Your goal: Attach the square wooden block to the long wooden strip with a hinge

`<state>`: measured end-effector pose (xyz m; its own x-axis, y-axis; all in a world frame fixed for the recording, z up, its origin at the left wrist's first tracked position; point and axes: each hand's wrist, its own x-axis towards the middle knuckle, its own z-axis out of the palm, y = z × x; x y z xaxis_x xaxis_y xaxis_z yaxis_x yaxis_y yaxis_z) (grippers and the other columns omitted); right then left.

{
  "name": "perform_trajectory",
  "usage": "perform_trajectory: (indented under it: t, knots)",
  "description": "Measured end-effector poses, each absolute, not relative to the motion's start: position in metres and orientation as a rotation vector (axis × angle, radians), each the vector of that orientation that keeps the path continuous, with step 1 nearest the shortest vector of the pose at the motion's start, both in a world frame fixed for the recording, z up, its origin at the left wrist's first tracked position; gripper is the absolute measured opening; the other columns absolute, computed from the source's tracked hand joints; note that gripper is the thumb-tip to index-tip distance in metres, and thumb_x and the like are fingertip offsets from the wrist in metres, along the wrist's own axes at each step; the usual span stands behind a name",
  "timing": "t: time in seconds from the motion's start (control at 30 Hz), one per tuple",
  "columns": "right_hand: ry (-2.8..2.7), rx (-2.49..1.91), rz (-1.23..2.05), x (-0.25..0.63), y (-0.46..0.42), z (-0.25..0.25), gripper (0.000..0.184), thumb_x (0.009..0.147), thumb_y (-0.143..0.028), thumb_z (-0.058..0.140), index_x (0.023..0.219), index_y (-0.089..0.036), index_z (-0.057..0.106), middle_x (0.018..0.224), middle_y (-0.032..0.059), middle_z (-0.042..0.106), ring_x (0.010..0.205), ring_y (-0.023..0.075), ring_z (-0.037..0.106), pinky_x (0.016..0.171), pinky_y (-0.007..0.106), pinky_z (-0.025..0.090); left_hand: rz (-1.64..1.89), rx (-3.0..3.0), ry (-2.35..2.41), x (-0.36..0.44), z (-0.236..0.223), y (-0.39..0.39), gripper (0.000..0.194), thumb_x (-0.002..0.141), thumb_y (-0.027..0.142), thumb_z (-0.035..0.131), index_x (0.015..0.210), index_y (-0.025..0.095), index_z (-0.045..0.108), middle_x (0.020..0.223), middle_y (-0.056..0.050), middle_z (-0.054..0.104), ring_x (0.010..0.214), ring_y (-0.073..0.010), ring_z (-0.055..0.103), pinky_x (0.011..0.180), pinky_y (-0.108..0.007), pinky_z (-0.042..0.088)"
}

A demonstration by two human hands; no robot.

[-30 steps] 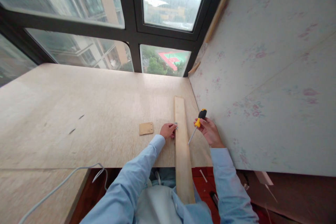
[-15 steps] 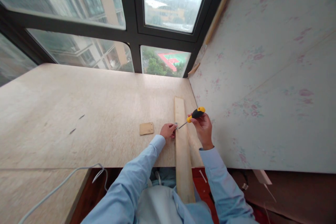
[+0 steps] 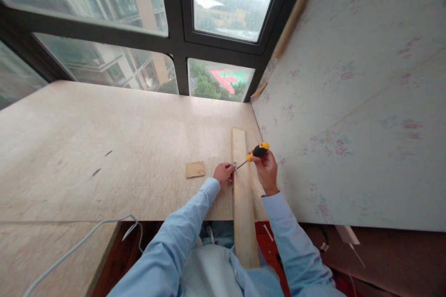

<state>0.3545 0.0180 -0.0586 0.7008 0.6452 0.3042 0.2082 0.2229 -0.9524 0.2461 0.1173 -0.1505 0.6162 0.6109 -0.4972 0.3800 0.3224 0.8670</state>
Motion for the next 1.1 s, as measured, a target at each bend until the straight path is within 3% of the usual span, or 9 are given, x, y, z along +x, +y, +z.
perform_trajectory:
  t: [0.43, 0.7, 0.83, 0.97, 1.1]
  knots:
    - [-0.862, -1.362, 0.388, 0.355, 0.018, -0.059, 0.030, 0.080, -0.036, 0.071, 0.103, -0.022, 0.058, 0.099, 0.0067, 0.072, 0.091, 0.0217, 0.070, 0.080, 0.037, 0.058, 0.184, 1.273, 0.965, 0.246, -0.152, 0.118, 0.021, 0.089, 0.030, 0.056, 0.092, 0.011, 0.064, 0.075, -0.003, 0.064, 0.053, -0.0113, 0.059, 0.050, -0.022, 0.051]
    - [-1.018, -1.364, 0.519, 0.353, 0.018, -0.054, 0.031, 0.085, -0.038, 0.064, 0.111, -0.023, 0.057, 0.105, 0.0075, 0.071, 0.101, 0.0232, 0.068, 0.086, 0.040, 0.056, 0.188, 1.280, 0.962, 0.246, -0.150, 0.118, 0.024, 0.088, 0.033, 0.058, 0.092, 0.011, 0.065, 0.074, -0.002, 0.064, 0.053, -0.0114, 0.059, 0.051, -0.022, 0.051]
    - [-0.961, -1.364, 0.531, 0.354, 0.019, -0.056, 0.037, 0.079, -0.038, 0.071, 0.109, -0.024, 0.056, 0.101, 0.0060, 0.070, 0.096, 0.0227, 0.068, 0.087, 0.042, 0.056, 0.185, 1.280, 0.954, 0.246, -0.151, 0.118, 0.024, 0.088, 0.033, 0.058, 0.092, 0.011, 0.065, 0.072, -0.002, 0.063, 0.053, -0.0114, 0.059, 0.050, -0.021, 0.050]
    - [-0.928, -1.496, 0.335, 0.359, 0.020, -0.061, 0.052, 0.065, -0.040, 0.082, 0.107, -0.022, 0.057, 0.098, 0.0042, 0.066, 0.087, 0.0207, 0.065, 0.085, 0.039, 0.054, 0.184, 1.281, 0.948, 0.245, -0.150, 0.117, 0.024, 0.089, 0.033, 0.057, 0.092, 0.011, 0.065, 0.072, -0.002, 0.063, 0.052, -0.0111, 0.059, 0.049, -0.021, 0.050]
    - [-0.999, -1.668, 0.228, 0.363, 0.021, -0.059, 0.053, 0.069, -0.044, 0.078, 0.111, -0.021, 0.057, 0.100, 0.0052, 0.062, 0.087, 0.0206, 0.061, 0.088, 0.041, 0.051, 0.181, 1.282, 0.956, 0.245, -0.149, 0.117, 0.023, 0.089, 0.032, 0.057, 0.092, 0.011, 0.065, 0.073, -0.002, 0.063, 0.052, -0.0112, 0.058, 0.049, -0.022, 0.050]
